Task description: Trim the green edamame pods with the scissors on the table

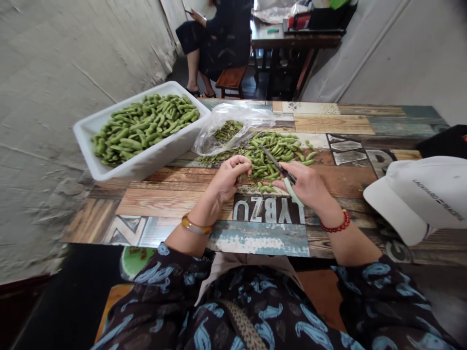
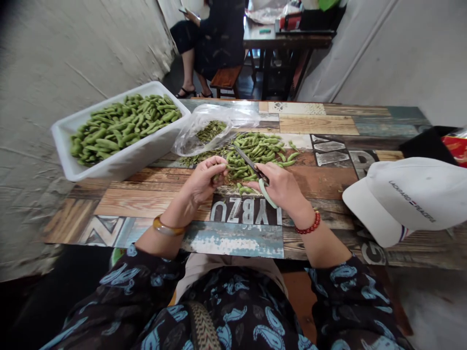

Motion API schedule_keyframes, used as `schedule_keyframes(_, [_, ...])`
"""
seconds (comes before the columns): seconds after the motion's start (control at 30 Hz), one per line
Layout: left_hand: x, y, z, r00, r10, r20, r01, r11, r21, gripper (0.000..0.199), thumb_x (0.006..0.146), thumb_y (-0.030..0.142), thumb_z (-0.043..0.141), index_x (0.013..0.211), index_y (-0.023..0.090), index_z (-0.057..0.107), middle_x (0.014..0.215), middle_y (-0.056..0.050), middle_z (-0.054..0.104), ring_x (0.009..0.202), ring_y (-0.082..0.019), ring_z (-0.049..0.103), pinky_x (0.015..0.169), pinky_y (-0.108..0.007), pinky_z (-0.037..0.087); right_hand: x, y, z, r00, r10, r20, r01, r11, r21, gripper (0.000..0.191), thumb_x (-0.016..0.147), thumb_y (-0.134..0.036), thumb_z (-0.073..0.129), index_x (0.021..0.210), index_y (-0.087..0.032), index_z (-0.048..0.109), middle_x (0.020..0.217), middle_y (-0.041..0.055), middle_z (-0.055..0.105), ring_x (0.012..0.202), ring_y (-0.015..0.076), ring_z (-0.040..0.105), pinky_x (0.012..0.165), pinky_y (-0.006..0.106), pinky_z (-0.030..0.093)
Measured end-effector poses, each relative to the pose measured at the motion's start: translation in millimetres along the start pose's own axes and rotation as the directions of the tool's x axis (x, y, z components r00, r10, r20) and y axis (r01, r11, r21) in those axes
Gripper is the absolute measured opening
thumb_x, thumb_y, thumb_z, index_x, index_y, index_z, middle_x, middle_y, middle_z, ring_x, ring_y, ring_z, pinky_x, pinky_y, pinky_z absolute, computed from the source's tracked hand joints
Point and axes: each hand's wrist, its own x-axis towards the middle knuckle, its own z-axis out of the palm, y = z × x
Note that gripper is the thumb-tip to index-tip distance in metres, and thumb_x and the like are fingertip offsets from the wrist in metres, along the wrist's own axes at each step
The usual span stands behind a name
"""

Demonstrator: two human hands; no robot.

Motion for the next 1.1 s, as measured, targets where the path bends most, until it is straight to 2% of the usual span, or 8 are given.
schedule_keyframes(0.13, [-0.6, 1.2, 0.0, 0.998, 0.020, 0.053, -0.016, 0.996, -0.086, 0.037, 0.064, 0.029, 0.082, 0.084, 0.015, 0.055, 0.069, 0.001, 0.067, 0.042, -0.002, 0.035, 0.041, -0.017, 0.020, -1.0, -4.6, 0.2, 0.999, -0.018, 0.040, 0.018, 1.000, 0.004, 0.045, 0.089, -0.048, 0.065, 0.122, -0.019, 0.060, 0.097, 0.0103, 0.067, 0.087, 0.0266, 0.065, 0.075, 0.038, 0.054])
schedule_keyframes(0.33, [-0.6, -2.2, 0.8, 0.991, 0.054, 0.119, -0.035, 0.987, -0.157, 0.040, 0.066, 0.032, 0.085, 0.086, 0.015, 0.055, 0.071, 0.000, 0.069, 0.040, -0.001, 0.036, 0.040, -0.016, 0.021, 0.0, -9.0, -0.5, 0.992, -0.016, 0.123, 0.011, 0.999, 0.042, 0.053, 0.086, -0.048, 0.069, 0.128, -0.019, 0.057, 0.105, 0.0112, 0.063, 0.088, 0.0268, 0.062, 0.077, 0.040, 0.054])
schedule_keyframes(0.47, [-1.8, -6.2, 3.2, 0.988, 0.032, 0.152, -0.012, 0.992, -0.128, 0.041, 0.067, 0.034, 0.085, 0.088, 0.015, 0.055, 0.071, -0.002, 0.070, 0.040, -0.002, 0.038, 0.041, -0.017, 0.021, 0.7, -12.2, 0.0, 0.990, -0.020, 0.142, 0.013, 0.998, 0.056, 0.055, 0.086, -0.050, 0.069, 0.129, -0.018, 0.056, 0.105, 0.0111, 0.062, 0.088, 0.0261, 0.063, 0.076, 0.038, 0.053])
schedule_keyframes(0.7, [-5.6, -5.4, 8.1, 0.986, 0.033, 0.161, -0.024, 0.998, -0.056, 0.038, 0.068, 0.033, 0.084, 0.086, 0.015, 0.056, 0.071, -0.003, 0.070, 0.053, -0.007, 0.054, 0.044, -0.016, 0.028, -0.6, -10.1, 3.6, 0.990, -0.060, 0.129, 0.053, 0.997, 0.058, 0.051, 0.088, -0.051, 0.066, 0.126, -0.018, 0.056, 0.103, 0.0107, 0.063, 0.086, 0.0249, 0.062, 0.074, 0.036, 0.052])
schedule_keyframes(0.8, [-3.6, -7.1, 6.1, 0.981, 0.047, 0.187, -0.038, 0.998, -0.052, 0.034, 0.071, 0.032, 0.082, 0.082, 0.014, 0.055, 0.068, -0.002, 0.069, 0.048, -0.004, 0.048, 0.042, -0.015, 0.026, -1.1, -9.4, 5.2, 0.990, -0.082, 0.119, 0.077, 0.996, 0.043, 0.045, 0.091, -0.049, 0.062, 0.122, -0.018, 0.057, 0.095, 0.0090, 0.063, 0.083, 0.0243, 0.062, 0.071, 0.035, 0.051])
schedule_keyframes(0.93, [-0.9, -7.7, 2.2, 0.969, 0.019, 0.246, 0.008, 0.994, -0.110, 0.034, 0.072, 0.030, 0.081, 0.079, 0.015, 0.051, 0.065, -0.001, 0.067, 0.040, -0.001, 0.038, 0.039, -0.014, 0.023, -1.0, -8.9, 5.1, 0.987, -0.096, 0.126, 0.094, 0.995, 0.023, 0.042, 0.093, -0.049, 0.059, 0.121, -0.019, 0.058, 0.093, 0.0091, 0.064, 0.086, 0.0255, 0.063, 0.073, 0.035, 0.052])
schedule_keyframes(1.03, [-1.7, -2.2, 1.9, 0.966, 0.002, 0.257, 0.043, 0.985, -0.167, 0.032, 0.071, 0.027, 0.080, 0.081, 0.015, 0.052, 0.065, 0.001, 0.064, 0.040, -0.001, 0.037, 0.039, -0.013, 0.024, -0.3, -4.9, 2.3, 0.990, -0.084, 0.112, 0.083, 0.996, 0.014, 0.042, 0.092, -0.050, 0.059, 0.121, -0.019, 0.059, 0.096, 0.0100, 0.067, 0.088, 0.0261, 0.064, 0.076, 0.037, 0.053])
schedule_keyframes(1.1, [-3.2, 2.9, 2.6, 0.968, -0.006, 0.251, 0.058, 0.978, -0.202, 0.029, 0.072, 0.028, 0.078, 0.083, 0.016, 0.054, 0.067, 0.002, 0.062, 0.042, -0.002, 0.039, 0.039, -0.013, 0.027, 0.5, -0.5, -0.7, 0.997, -0.058, 0.060, 0.059, 0.998, -0.005, 0.043, 0.091, -0.051, 0.060, 0.120, -0.020, 0.060, 0.097, 0.0106, 0.067, 0.088, 0.0264, 0.064, 0.077, 0.037, 0.053])
